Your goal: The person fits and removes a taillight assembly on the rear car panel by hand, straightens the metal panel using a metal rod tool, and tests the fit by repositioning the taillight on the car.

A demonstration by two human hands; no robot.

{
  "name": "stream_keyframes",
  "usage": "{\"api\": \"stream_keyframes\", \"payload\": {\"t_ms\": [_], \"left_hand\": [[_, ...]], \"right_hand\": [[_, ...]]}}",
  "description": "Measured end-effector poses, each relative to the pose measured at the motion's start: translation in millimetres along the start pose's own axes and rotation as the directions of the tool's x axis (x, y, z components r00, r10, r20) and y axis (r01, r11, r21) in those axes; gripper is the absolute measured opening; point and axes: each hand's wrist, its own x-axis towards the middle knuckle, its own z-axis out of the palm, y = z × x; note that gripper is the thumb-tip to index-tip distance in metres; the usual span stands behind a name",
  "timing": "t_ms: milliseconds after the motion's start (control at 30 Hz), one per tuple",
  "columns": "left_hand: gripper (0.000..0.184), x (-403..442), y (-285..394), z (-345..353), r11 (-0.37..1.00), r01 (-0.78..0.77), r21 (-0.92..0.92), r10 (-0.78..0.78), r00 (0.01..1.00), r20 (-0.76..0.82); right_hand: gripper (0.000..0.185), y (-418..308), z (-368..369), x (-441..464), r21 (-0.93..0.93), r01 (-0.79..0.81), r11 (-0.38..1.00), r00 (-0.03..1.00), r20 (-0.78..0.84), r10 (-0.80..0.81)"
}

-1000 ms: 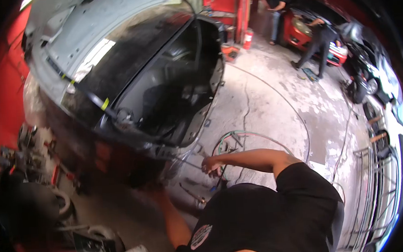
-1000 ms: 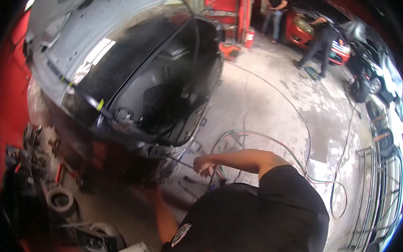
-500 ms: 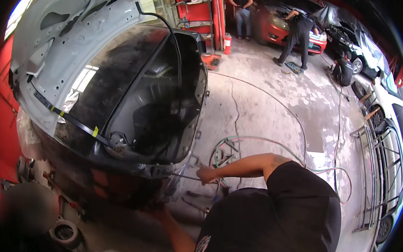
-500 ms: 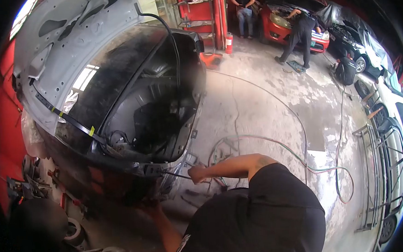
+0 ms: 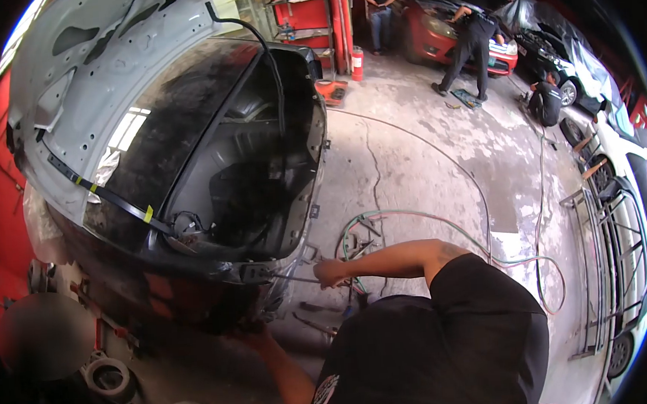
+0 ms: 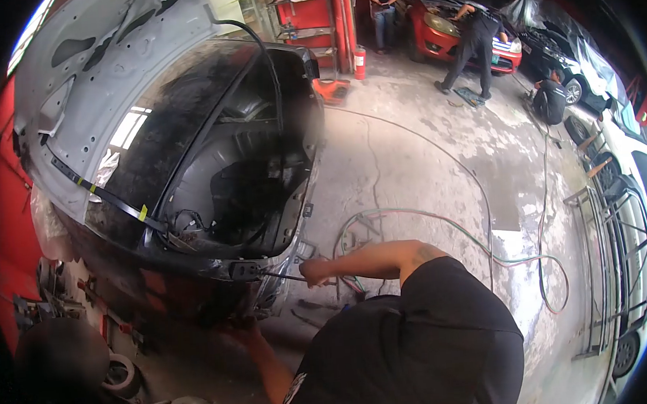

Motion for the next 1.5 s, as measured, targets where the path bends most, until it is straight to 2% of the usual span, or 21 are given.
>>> {"api": "stream_keyframes", "payload": {"t_ms": [33, 67, 133, 167, 233, 333, 433, 533, 767, 867, 933, 967, 1067, 1100, 1133, 1200, 1233, 1300, 1367, 1433, 1500], "left_hand": [[0.052, -14, -1, 19, 0.999, -0.047, 0.025, 0.047, 0.999, -0.026], [0.051, -23, 0, 31, 0.994, -0.094, 0.05, 0.097, 0.994, -0.052], [0.05, -26, 1, 30, 0.999, -0.032, -0.015, 0.029, 0.991, -0.132], [0.05, -27, 2, 30, 0.999, -0.002, -0.048, -0.006, 0.986, -0.169], [0.049, -27, 1, 35, 0.999, 0.01, -0.04, -0.017, 0.983, -0.185], [0.047, -34, 3, 51, 1.0, -0.007, -0.003, 0.006, 0.981, -0.193], [0.045, -42, 3, 63, 0.999, -0.024, -0.035, 0.017, 0.981, -0.195], [0.044, -32, 1, 43, 0.999, -0.018, -0.05, 0.008, 0.983, -0.182], [0.037, -24, 3, 27, 0.992, 0.004, -0.123, -0.016, 0.996, -0.09], [0.038, -12, -5, 12, 0.992, -0.108, 0.061, 0.109, 0.994, -0.014], [0.045, -5, -3, 5, 1.0, -0.03, -0.002, 0.03, 0.999, -0.029], [0.049, -2, -3, 3, 0.999, 0.009, -0.033, -0.011, 0.999, -0.035], [0.051, 0, -5, 1, 0.993, -0.102, 0.054, 0.103, 0.994, -0.029], [0.052, -1, -9, 1, 0.891, -0.345, 0.296, 0.335, 0.938, 0.087], [0.054, -4, -14, 1, 0.674, -0.56, 0.482, 0.508, 0.825, 0.249], [0.057, -7, -15, 0, 0.478, -0.668, 0.569, 0.552, 0.733, 0.397], [0.059, -7, -14, -2, 0.58, -0.609, 0.541, 0.494, 0.791, 0.361], [0.059, -11, -12, 2, 0.781, -0.472, 0.41, 0.405, 0.881, 0.244], [0.053, -22, -10, 22, 0.931, -0.324, 0.17, 0.313, 0.946, 0.088], [0.053, -10, -14, 9, 0.879, -0.417, 0.23, 0.392, 0.908, 0.146], [0.053, 21, -21, -28, 0.838, -0.468, 0.279, 0.433, 0.883, 0.18]], "right_hand": [[0.04, -37, -22, -57, -0.291, -0.026, 0.956, 0.973, -0.229, -0.043], [0.039, -36, -20, -54, -0.231, -0.029, 0.972, 0.981, -0.195, -0.017], [0.036, -32, -17, -46, -0.112, -0.046, 0.993, 0.991, -0.126, 0.032], [0.036, -31, -15, -42, 0.131, -0.109, 0.985, 0.991, -0.062, 0.118], [0.036, -30, -9, -34, 0.565, -0.255, 0.785, 0.966, 0.115, 0.231], [0.029, -16, 1, -3, 0.575, -0.308, 0.758, 0.945, 0.275, 0.175], [0.028, 75, 61, 136, 0.649, -0.326, 0.687, 0.896, 0.444, 0.005], [0.026, 1, 9, 16, 0.585, -0.283, 0.76, 0.945, 0.303, 0.118], [0.044, -11, -4, -12, 0.519, -0.222, 0.826, 0.968, 0.216, 0.125], [0.043, -28, -22, -38, 0.54, -0.254, 0.802, 0.96, 0.244, 0.14], [0.037, -37, -30, -39, 0.586, -0.309, 0.749, 0.948, 0.254, 0.192], [0.039, -40, -33, -41, 0.561, -0.303, 0.771, 0.946, 0.274, 0.173], [0.042, -42, -33, -39, 0.524, -0.27, 0.808, 0.949, 0.286, 0.131], [0.04, -35, -28, -30, 0.535, -0.252, 0.806, 0.958, 0.257, 0.13], [0.039, -29, -22, -22, 0.545, -0.235, 0.805, 0.965, 0.228, 0.128], [0.037, -13, -9, -4, 0.562, -0.203, 0.802, 0.977, 0.173, 0.125], [0.036, -9, -7, -1, 0.571, -0.186, 0.799, 0.981, 0.146, 0.125], [0.025, -32, -17, -33, 0.477, -0.123, 0.87, 0.989, -0.018, 0.149], [0.02, -48, -23, -52, 0.404, -0.09, 0.91, 0.98, -0.126, 0.153], [0.02, -50, -23, -55, 0.362, -0.081, 0.929, 0.973, -0.175, 0.153], [0.018, -41, -17, -44, 0.485, -0.074, 0.871, 0.98, -0.128, 0.154]]}}
